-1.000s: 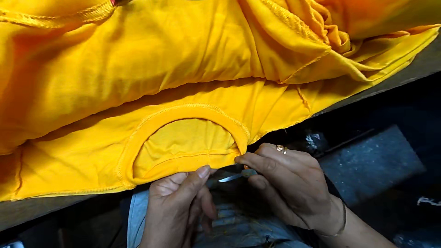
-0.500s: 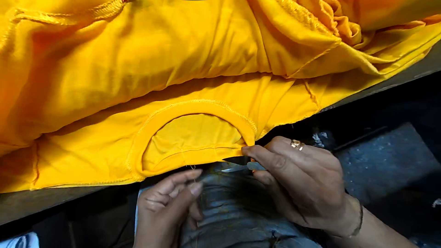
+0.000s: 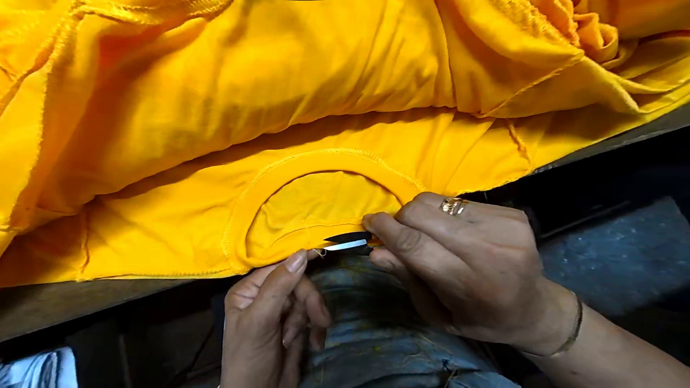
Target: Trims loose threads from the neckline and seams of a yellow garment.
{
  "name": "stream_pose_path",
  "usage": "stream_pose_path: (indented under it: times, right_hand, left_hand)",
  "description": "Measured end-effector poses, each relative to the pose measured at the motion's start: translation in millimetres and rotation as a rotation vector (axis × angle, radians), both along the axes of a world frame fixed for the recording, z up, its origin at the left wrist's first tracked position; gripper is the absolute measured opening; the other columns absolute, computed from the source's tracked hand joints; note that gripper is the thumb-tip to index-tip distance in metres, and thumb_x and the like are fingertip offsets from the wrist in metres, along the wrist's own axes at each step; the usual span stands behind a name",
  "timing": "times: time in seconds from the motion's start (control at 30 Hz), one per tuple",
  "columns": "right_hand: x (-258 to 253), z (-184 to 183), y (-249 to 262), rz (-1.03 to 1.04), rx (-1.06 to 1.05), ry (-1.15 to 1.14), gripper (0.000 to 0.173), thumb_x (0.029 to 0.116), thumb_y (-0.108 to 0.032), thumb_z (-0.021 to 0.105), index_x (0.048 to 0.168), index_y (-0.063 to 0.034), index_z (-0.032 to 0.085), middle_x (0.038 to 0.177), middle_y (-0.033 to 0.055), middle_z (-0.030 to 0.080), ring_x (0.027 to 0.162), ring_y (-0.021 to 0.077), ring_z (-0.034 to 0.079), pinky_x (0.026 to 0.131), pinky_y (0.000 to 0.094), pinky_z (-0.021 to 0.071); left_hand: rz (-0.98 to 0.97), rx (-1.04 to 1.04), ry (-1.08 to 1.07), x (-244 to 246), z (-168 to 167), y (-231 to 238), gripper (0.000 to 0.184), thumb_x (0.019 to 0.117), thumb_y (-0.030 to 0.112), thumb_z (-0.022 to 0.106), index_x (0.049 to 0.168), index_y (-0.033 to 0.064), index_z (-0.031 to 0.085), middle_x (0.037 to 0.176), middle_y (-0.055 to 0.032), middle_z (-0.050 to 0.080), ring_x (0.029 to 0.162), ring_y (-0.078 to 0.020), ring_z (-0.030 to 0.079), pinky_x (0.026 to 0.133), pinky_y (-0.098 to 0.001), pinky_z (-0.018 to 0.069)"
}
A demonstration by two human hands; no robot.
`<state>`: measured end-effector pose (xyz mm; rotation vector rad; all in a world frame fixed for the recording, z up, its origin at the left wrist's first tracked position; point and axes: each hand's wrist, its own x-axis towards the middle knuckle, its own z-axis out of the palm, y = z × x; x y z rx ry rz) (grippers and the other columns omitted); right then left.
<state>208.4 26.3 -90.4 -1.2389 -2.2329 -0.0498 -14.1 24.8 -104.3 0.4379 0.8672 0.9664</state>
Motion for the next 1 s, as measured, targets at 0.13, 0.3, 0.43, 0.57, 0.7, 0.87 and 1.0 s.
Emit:
stream_pose_path:
  times: [0.13, 0.3, 0.43, 0.57, 0.7, 0.87, 1.0]
  right_hand:
    - [-5, -6, 5, 0.017, -0.016, -0.018, 0.031, 0.1024, -0.022, 0.054, 0.108, -0.0005, 0.075, 0.078, 0.005, 0.062, 0.066, 0.0177, 0.055, 0.051, 0.0301, 0.0376]
    - [-7, -9, 6, 0.006, -0.019, -0.003, 0.03, 0.103, -0.021, 0.054, 0.106, -0.0003, 0.075, 0.077, 0.0051, 0.06, 0.065, 0.0177, 0.054, 0.051, 0.0302, 0.0376]
    - [-8, -10, 6, 0.013, -0.022, 0.025, 0.03, 0.1028, -0.021, 0.054, 0.106, 0.0001, 0.075, 0.077, 0.005, 0.061, 0.066, 0.0174, 0.055, 0.051, 0.0297, 0.0387]
    - [-8, -10, 5, 0.019, -0.021, 0.033, 0.029, 0.1026, -0.02, 0.053, 0.105, -0.0005, 0.075, 0.075, 0.0042, 0.058, 0.065, 0.017, 0.053, 0.052, 0.0296, 0.0364]
    - [-9, -12, 6, 0.03, -0.018, 0.056, 0.029, 0.1023, -0.019, 0.054, 0.105, -0.0002, 0.075, 0.075, 0.0044, 0.058, 0.065, 0.0166, 0.052, 0.052, 0.0294, 0.0365]
    - [-13, -12, 6, 0.029, -0.023, 0.056, 0.028, 0.1023, -0.02, 0.055, 0.104, -0.0003, 0.075, 0.075, 0.0042, 0.06, 0.065, 0.0164, 0.054, 0.052, 0.0286, 0.0376]
    - [-14, -13, 6, 0.027, -0.007, 0.054, 0.026, 0.1022, -0.02, 0.056, 0.101, -0.0014, 0.075, 0.073, 0.0036, 0.058, 0.064, 0.0162, 0.053, 0.051, 0.029, 0.0366]
  left_hand:
    - [0.04, 0.002, 0.148, 6, 4, 1, 0.032, 0.1052, 0.019, 0.055, 0.088, -0.0009, 0.073, 0.052, -0.0091, 0.059, 0.039, -0.0068, 0.051, 0.038, -0.0206, 0.0448]
    - [0.058, 0.023, 0.15, 7, 4, 1, 0.041, 0.1037, 0.018, 0.058, 0.067, 0.0027, 0.066, 0.049, -0.0072, 0.055, 0.039, -0.0069, 0.051, 0.038, -0.0211, 0.0446]
    - [0.048, 0.043, 0.162, 6, 4, 1, 0.039, 0.1031, 0.019, 0.06, 0.068, 0.003, 0.067, 0.049, -0.0067, 0.055, 0.039, -0.0075, 0.052, 0.038, -0.0215, 0.0459]
    - [0.052, 0.05, 0.143, 5, 4, -1, 0.039, 0.1031, 0.019, 0.06, 0.069, 0.0026, 0.067, 0.05, -0.0067, 0.055, 0.04, -0.0074, 0.052, 0.039, -0.0217, 0.047]
    - [0.037, 0.05, 0.134, 5, 4, -1, 0.039, 0.1035, 0.018, 0.06, 0.068, 0.0023, 0.066, 0.05, -0.0063, 0.055, 0.04, -0.0079, 0.052, 0.039, -0.0218, 0.047]
    - [0.04, 0.046, 0.118, 5, 4, -2, 0.04, 0.1038, 0.018, 0.059, 0.067, 0.0022, 0.066, 0.051, -0.007, 0.056, 0.04, -0.0077, 0.052, 0.039, -0.0214, 0.0463]
    - [0.044, 0.034, 0.115, 5, 4, -3, 0.041, 0.1035, 0.017, 0.059, 0.066, 0.0023, 0.065, 0.05, -0.0065, 0.055, 0.04, -0.0073, 0.052, 0.039, -0.0216, 0.0462]
